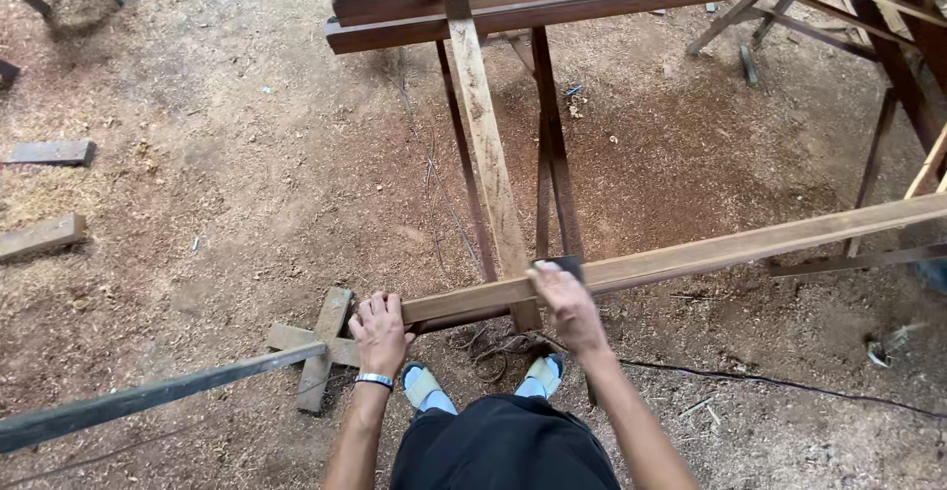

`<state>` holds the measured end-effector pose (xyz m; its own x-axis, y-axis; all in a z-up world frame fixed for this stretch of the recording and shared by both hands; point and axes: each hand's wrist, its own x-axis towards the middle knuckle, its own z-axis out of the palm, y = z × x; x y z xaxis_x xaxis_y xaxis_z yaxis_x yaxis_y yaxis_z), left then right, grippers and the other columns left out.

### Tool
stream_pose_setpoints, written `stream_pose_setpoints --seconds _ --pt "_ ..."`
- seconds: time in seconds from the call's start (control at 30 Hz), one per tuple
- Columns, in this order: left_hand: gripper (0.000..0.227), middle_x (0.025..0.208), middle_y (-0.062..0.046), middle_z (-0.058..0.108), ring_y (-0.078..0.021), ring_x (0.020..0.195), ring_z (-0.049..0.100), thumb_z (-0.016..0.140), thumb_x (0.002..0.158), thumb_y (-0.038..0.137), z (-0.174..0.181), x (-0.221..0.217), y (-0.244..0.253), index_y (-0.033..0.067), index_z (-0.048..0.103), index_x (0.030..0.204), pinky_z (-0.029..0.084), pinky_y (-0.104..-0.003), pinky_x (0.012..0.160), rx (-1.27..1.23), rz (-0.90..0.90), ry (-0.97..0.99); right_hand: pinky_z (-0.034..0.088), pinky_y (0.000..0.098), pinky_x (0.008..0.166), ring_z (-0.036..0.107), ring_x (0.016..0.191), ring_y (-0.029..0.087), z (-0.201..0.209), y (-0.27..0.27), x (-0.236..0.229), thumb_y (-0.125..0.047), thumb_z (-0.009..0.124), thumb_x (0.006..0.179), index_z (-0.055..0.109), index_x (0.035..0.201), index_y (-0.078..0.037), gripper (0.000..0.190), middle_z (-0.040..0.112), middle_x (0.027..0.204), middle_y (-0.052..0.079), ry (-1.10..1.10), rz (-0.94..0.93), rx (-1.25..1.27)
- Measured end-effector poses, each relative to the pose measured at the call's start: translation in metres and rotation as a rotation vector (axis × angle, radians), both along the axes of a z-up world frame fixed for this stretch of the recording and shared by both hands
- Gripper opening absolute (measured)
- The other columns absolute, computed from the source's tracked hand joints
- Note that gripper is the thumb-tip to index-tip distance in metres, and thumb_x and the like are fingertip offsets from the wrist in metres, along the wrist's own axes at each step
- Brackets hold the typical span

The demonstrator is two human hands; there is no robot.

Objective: The person sands a long wooden beam by hand using a small block of sandpaper, moving it back and forth along the surface and edges.

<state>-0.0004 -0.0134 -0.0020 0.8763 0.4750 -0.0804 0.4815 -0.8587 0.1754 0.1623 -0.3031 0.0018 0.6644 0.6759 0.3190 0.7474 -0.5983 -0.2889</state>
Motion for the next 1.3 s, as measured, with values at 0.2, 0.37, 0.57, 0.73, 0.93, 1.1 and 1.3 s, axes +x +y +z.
stream_pose_setpoints --seconds 0.2,0.37,0.57,0.73,0.93,1.1,1.3 --pt "0.066 0.126 -0.01 0.055 -0.0307 0.122 0.05 0.091 0.066 0.032 0.004 -0.005 0.0 0.013 0.056 0.117 0.04 -0.048 0.099 0.011 -0.021 -0.011 0.033 0.0421 0.121 0.056 0.134 0.028 0.011 -0.065 0.043 0.019 0.044 0.085 0.064 0.131 -0.003 0.055 0.059 0.143 0.015 0.108 -0.267 -0.02" --pt "0.071 0.123 -0.01 0.055 -0.0293 0.119 0.05 0.09 0.065 0.038 0.004 -0.01 0.004 0.0135 0.056 0.123 0.039 -0.048 0.101 -0.079 -0.042 -0.071 0.043 0.0314 0.119 0.061 0.128 0.025 0.012 0.016 0.005 0.012 0.042 0.096 0.067 0.13 -0.007 0.046 0.063 0.141 0.012 0.321 -0.261 0.058" --pt "0.073 0.122 -0.011 0.055 -0.0298 0.117 0.05 0.088 0.068 0.04 -0.004 -0.015 0.017 0.0133 0.055 0.127 0.037 -0.05 0.1 -0.145 -0.127 -0.214 0.043 0.0433 0.11 0.06 0.126 0.031 0.018 0.112 -0.071 0.021 0.054 0.07 0.067 0.124 0.005 0.059 0.065 0.133 0.021 0.128 0.143 0.051" --pt "0.069 0.122 -0.009 0.056 -0.0279 0.117 0.051 0.085 0.074 0.038 -0.012 -0.02 0.022 0.0138 0.055 0.131 0.039 -0.048 0.097 -0.177 -0.167 -0.234 0.047 0.0367 0.109 0.06 0.129 0.024 0.039 0.046 -0.049 0.016 0.055 0.09 0.067 0.128 -0.004 0.045 0.063 0.142 0.017 0.266 -0.134 0.212" --pt "0.071 0.122 -0.011 0.056 -0.0275 0.114 0.052 0.084 0.075 0.035 -0.011 -0.021 0.024 0.0109 0.053 0.135 0.04 -0.046 0.095 -0.138 -0.205 -0.159 0.058 0.0439 0.094 0.066 0.107 0.034 0.023 0.013 -0.019 0.008 0.063 0.085 0.06 0.136 0.011 0.052 0.065 0.13 0.027 -0.055 -0.409 0.04" --pt "0.073 0.124 -0.01 0.058 -0.0265 0.115 0.054 0.084 0.077 0.038 -0.024 -0.021 0.029 0.0117 0.052 0.137 0.042 -0.046 0.094 -0.214 -0.227 -0.276 0.063 0.035 0.091 0.068 0.106 0.025 0.029 0.073 -0.051 0.008 0.045 0.109 0.065 0.129 -0.002 0.03 0.071 0.119 0.018 0.176 -0.382 -0.071" --pt "0.069 0.122 -0.01 0.065 -0.0263 0.109 0.064 0.086 0.076 0.039 -0.047 -0.049 0.045 0.0125 0.053 0.131 0.049 -0.047 0.096 -0.497 -0.017 -0.583 0.057 0.0349 0.098 0.072 0.106 0.021 0.044 0.023 -0.032 0.01 0.05 0.095 0.067 0.126 -0.005 0.038 0.071 0.122 0.01 -0.025 -0.098 -0.21"
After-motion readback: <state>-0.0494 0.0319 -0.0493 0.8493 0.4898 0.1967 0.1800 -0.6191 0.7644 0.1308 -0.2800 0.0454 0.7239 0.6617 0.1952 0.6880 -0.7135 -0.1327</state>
